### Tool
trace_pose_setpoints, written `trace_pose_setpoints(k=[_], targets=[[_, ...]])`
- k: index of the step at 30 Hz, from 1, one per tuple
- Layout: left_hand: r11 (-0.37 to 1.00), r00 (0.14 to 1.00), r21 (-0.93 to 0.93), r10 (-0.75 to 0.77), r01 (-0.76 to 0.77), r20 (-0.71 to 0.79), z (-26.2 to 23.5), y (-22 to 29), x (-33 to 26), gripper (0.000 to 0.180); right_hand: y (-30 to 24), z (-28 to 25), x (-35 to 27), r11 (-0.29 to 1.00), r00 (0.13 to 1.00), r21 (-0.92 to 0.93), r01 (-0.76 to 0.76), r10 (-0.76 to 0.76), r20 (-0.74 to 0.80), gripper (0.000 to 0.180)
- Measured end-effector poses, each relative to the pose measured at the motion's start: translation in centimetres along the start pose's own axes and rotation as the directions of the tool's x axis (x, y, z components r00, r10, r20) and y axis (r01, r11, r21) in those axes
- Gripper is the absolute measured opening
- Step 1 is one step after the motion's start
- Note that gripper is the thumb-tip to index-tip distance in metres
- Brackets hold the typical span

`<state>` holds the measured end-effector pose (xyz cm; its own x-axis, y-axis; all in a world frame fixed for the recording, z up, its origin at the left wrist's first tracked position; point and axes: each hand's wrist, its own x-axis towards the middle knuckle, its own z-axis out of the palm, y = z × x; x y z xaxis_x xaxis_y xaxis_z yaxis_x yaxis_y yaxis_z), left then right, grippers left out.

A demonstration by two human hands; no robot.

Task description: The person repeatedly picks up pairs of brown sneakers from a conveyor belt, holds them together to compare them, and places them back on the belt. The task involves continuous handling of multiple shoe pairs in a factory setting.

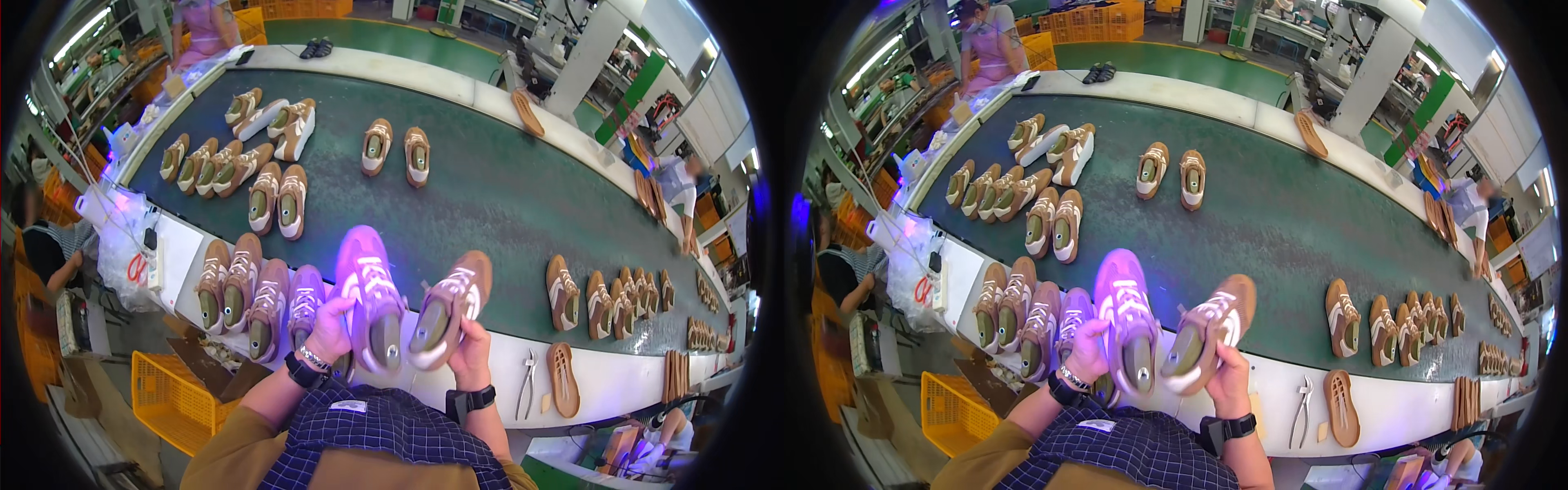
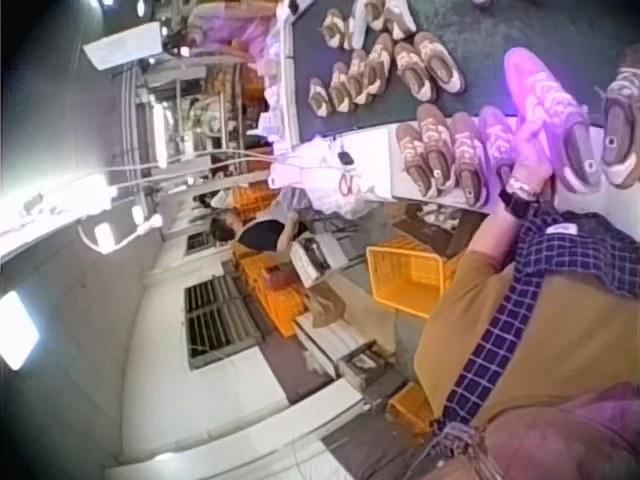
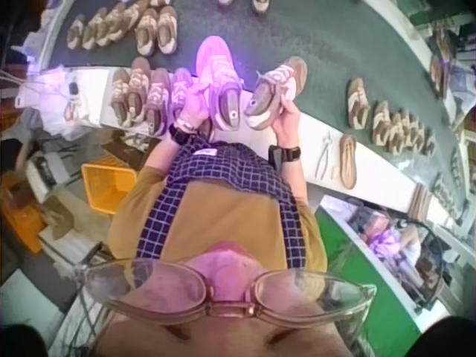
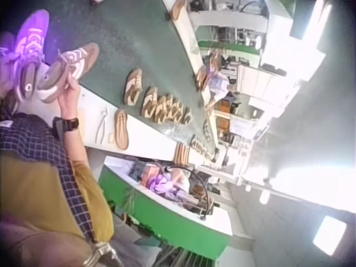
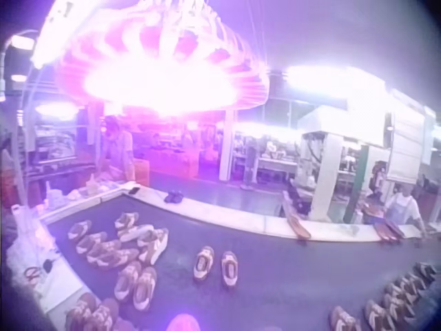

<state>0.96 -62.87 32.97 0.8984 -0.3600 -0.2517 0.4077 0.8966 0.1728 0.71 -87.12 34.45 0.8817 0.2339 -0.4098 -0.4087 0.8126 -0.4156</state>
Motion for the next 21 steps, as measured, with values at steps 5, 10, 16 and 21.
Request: trace_pose_setpoints(k=[5, 10, 16, 21], targets=[[0.989, 0.985, -0.008, 0.143, -0.145, -0.100, -0.1, 0.4, 1.2, 0.043, -1.0, 0.2, 0.3, 0.980, 0.963, -0.003, 0.200, -0.197, -0.185, 0.049], [0.977, 0.952, 0.062, 0.211, -0.203, -0.220, -0.7, 0.0, 1.1, 0.036, -0.2, 0.1, -0.5, 0.964, 0.920, -0.083, 0.252, -0.265, -0.289, 0.049], [0.980, 0.940, 0.098, 0.193, -0.172, -0.281, -1.1, -0.4, 1.2, 0.036, 0.3, 0.1, -0.3, 0.961, 0.897, -0.064, 0.268, -0.274, -0.347, 0.048], [0.979, 0.935, 0.105, 0.198, -0.174, -0.295, -1.1, -0.8, 1.4, 0.035, 0.3, -0.1, -0.1, 0.961, 0.900, -0.064, 0.269, -0.274, -0.338, 0.048]])
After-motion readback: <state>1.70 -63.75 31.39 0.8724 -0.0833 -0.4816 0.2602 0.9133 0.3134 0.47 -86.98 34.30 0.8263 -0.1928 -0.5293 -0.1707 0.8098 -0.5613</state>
